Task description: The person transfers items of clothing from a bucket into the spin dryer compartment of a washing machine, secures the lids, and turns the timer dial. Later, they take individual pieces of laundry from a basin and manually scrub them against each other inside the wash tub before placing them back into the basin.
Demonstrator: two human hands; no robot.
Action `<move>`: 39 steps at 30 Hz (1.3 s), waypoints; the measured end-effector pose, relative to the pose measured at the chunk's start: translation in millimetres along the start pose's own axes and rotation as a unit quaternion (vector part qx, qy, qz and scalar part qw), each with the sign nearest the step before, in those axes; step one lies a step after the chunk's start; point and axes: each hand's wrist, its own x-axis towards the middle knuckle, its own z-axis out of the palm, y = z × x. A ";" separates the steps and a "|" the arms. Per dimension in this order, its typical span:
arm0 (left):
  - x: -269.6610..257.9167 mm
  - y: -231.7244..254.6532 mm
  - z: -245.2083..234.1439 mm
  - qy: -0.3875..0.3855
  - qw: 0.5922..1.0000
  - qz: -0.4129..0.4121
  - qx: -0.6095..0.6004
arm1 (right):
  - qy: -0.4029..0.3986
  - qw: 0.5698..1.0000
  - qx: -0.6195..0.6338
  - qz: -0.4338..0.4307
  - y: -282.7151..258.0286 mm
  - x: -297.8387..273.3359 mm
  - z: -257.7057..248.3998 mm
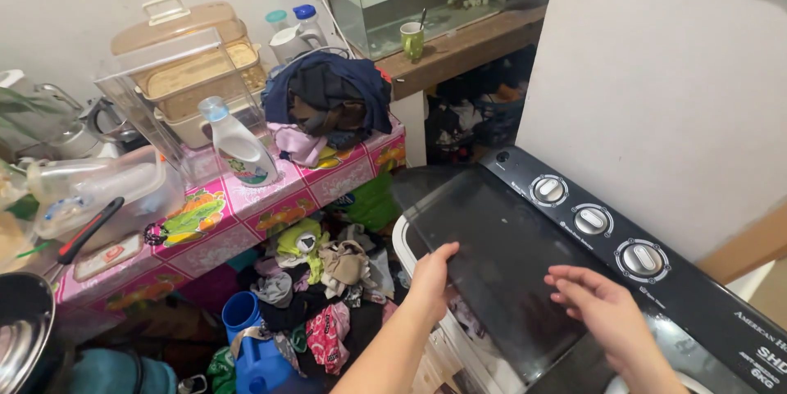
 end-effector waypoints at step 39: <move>217.4 683.9 -403.6 -0.040 0.847 0.352 -0.396 | -0.279 0.945 -0.007 -0.170 -358.0 233.3 612.1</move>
